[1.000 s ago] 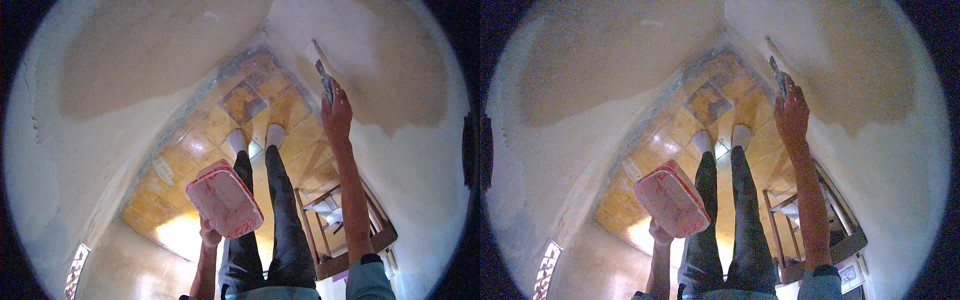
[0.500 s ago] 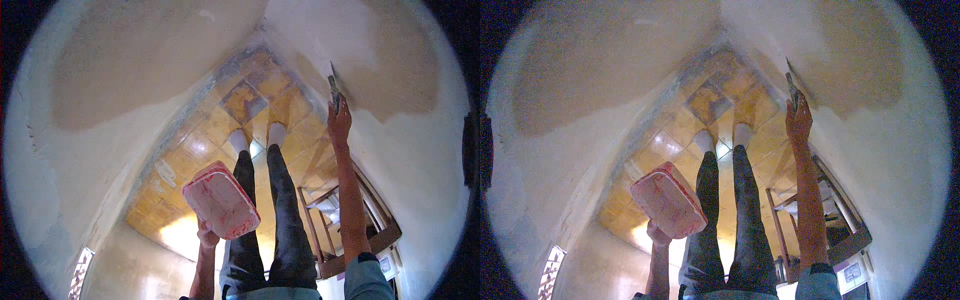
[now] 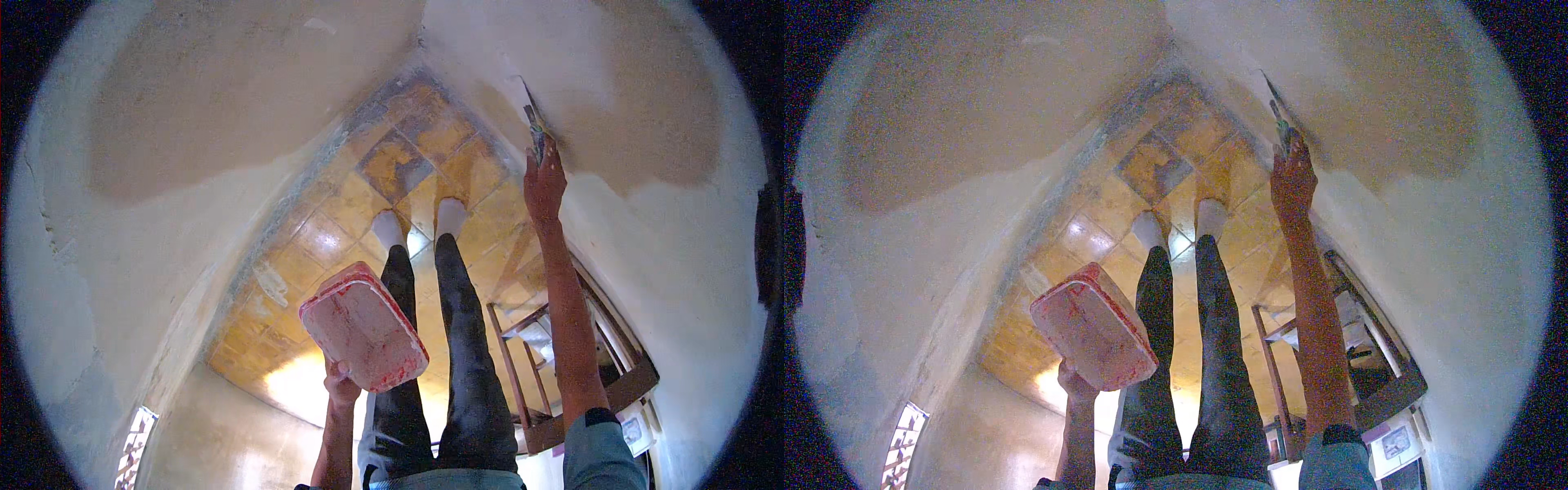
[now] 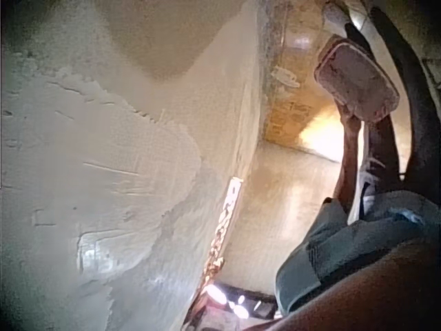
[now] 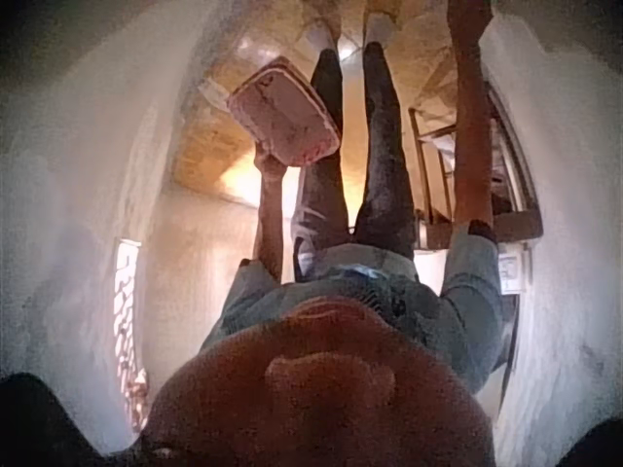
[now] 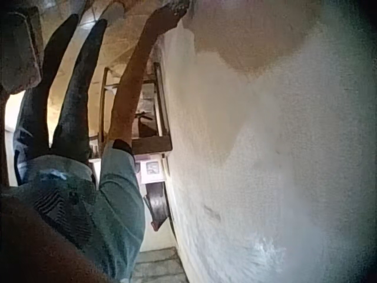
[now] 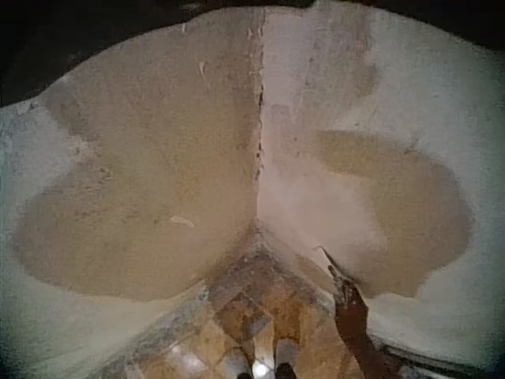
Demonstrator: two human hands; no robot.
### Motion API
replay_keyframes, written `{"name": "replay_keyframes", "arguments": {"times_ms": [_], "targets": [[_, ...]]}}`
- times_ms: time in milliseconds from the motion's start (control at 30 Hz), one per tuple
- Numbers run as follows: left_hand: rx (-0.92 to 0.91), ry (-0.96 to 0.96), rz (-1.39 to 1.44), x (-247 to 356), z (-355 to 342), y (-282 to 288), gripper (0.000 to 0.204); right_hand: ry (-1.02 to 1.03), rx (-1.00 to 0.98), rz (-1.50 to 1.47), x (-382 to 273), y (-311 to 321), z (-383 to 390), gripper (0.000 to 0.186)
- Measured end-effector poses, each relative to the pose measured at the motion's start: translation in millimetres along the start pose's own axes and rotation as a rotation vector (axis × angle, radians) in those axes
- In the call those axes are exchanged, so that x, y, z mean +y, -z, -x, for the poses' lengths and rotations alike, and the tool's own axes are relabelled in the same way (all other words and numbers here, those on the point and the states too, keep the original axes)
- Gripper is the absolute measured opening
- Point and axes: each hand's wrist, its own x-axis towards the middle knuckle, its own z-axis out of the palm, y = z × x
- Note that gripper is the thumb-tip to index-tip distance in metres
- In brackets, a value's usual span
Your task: The person applies plaster to a wall corner using a putty knife.
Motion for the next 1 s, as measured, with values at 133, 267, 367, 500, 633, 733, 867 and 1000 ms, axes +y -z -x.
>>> {"name": "replay_keyframes", "arguments": {"times_ms": [133, 267, 367, 500, 633, 733, 867, 1000], "targets": [[0.028, 0.026, -0.009, 0.8, 1.1, 9.3, 0.081, -0.067, -0.04, -0.043, 5.3, 10.1, 16.5, 0.038], [0.009, 0.014, 0.004, 1.7, -0.4, -2.1, 0.082, -0.241, -0.184, -0.157, 4.3, 23.1, 35.4, 0.036], [0.04, 0.008, 0.023, -1.1, 0.7, 0.1, 0.084, -0.08, -0.173, -0.207, -6.1, 30.6, 39.7, 0.034], [0.042, 0.036, 0.005, 1.5, -1.4, -5.1, 0.084, -0.838, -0.438, -1.102, -42.0, 29.5, 31.5, 0.026], [0.076, 0.06, 0.006, 4.0, -1.0, -13.8, 0.085, -1.241, -0.38, -1.73, -61.1, 26.9, 16.4, 0.015], [0.032, 0.046, -0.006, -2.0, -5.3, -15.3, 0.086, -1.109, -0.262, -1.665, -45.8, 3.2, 16.4, 0.014], [-0.01, 0.057, 0.013, 6.2, -15.5, -8.0, 0.086, -1.169, -0.249, -1.869, -68.4, 1.7, -6.3, 0.015], [0.006, 0.061, 0.023, 7.2, -14.9, -11.7, 0.083, -1.276, -0.151, -2.187, -72.3, 9.1, -29.0, 0.012]]}}
